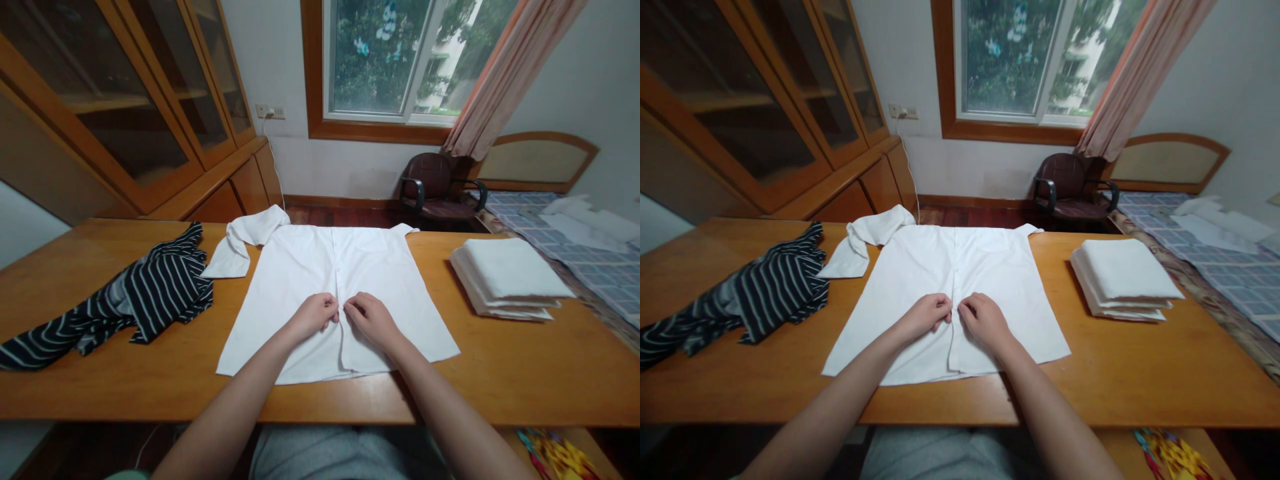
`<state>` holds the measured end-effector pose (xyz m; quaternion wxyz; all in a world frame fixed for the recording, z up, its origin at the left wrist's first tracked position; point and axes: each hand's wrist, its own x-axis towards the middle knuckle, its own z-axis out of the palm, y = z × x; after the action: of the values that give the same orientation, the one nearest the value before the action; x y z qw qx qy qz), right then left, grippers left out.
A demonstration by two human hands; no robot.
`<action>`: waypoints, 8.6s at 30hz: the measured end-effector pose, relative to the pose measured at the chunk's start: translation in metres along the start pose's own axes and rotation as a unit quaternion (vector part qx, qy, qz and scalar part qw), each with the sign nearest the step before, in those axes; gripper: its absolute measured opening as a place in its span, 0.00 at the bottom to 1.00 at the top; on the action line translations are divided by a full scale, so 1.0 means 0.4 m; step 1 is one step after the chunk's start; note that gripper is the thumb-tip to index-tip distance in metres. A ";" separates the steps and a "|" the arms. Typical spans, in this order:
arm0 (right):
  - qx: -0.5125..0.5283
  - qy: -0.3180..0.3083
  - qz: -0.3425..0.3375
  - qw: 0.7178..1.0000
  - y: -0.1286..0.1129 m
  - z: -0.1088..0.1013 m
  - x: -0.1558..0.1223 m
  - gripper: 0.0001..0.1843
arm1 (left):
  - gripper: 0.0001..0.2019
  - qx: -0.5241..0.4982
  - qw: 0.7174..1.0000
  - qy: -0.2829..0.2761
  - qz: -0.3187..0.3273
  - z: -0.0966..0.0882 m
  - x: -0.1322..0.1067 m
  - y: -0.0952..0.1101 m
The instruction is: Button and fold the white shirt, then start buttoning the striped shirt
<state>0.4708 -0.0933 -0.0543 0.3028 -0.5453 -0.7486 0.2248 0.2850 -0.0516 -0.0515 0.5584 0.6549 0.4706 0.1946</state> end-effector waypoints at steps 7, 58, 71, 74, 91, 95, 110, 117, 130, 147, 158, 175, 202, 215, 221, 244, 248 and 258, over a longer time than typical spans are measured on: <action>-0.029 -0.049 0.048 0.997 -0.011 -0.001 0.028 0.17 | 0.12 0.011 1.000 0.008 0.004 0.002 -0.004 0.005; -0.011 -0.076 0.087 0.993 -0.019 -0.003 0.038 0.14 | 0.08 0.069 0.994 0.078 0.028 0.009 -0.022 0.026; -0.014 -0.037 0.065 0.997 -0.019 0.009 0.013 0.12 | 0.12 0.032 0.997 0.066 0.025 0.008 -0.011 0.013; -0.008 -0.022 0.068 0.997 -0.026 0.013 0.008 0.11 | 0.11 0.040 0.994 0.084 0.050 0.008 -0.008 0.003; 0.037 0.016 0.092 0.995 -0.012 0.027 0.015 0.05 | 0.09 0.074 0.988 0.112 0.072 0.010 -0.017 0.017; 0.044 0.021 0.095 0.994 -0.016 0.023 0.015 0.05 | 0.09 0.097 0.986 0.109 0.080 0.007 -0.020 0.016; 0.067 0.039 0.093 0.993 -0.006 0.013 0.013 0.11 | 0.06 0.146 0.981 0.096 0.081 -0.007 -0.022 0.002; -0.139 0.094 0.052 0.984 0.047 -0.007 -0.010 0.17 | 0.07 0.187 0.972 0.091 0.107 -0.003 -0.032 0.007; -0.328 -0.025 0.041 0.944 0.056 -0.025 -0.069 0.29 | 0.24 0.476 0.844 0.169 0.179 -0.058 -0.028 -0.064; -0.307 -0.035 0.053 0.949 -0.032 -0.023 -0.169 0.28 | 0.29 0.540 0.819 0.126 0.149 -0.018 -0.165 -0.093; -0.297 0.035 0.048 0.953 0.149 -0.107 0.157 0.27 | 0.26 0.501 0.857 0.055 0.108 -0.057 -0.172 -0.004; -0.297 -0.007 0.099 0.950 0.184 -0.073 0.126 0.33 | 0.28 0.513 0.827 0.224 0.051 -0.180 0.086 -0.095; -0.312 0.020 0.082 0.946 0.070 -0.024 -0.108 0.32 | 0.28 0.556 0.798 0.228 0.049 -0.098 -0.177 -0.133; -0.340 0.051 0.074 0.936 0.020 -0.009 -0.211 0.29 | 0.20 0.544 0.805 0.232 0.043 -0.091 -0.225 -0.072; -0.310 0.045 0.050 0.948 0.025 -0.065 -0.064 0.23 | 0.20 0.531 0.810 0.232 0.090 -0.149 -0.059 -0.040; -0.242 0.028 -0.020 0.970 0.113 0.019 0.260 0.24 | 0.19 0.512 0.809 0.276 0.083 -0.181 0.172 -0.039; -0.224 0.051 -0.030 0.973 0.100 0.009 0.256 0.19 | 0.13 0.456 0.837 0.278 0.115 -0.189 0.247 0.014; -0.208 0.046 -0.009 0.977 0.096 0.000 0.256 0.18 | 0.10 0.395 0.884 0.235 0.088 -0.194 0.400 0.034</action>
<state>0.4743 0.0159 -0.0586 0.2189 -0.5998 -0.7688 0.0359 0.3069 0.1251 -0.0593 0.1070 0.7951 0.5661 0.1895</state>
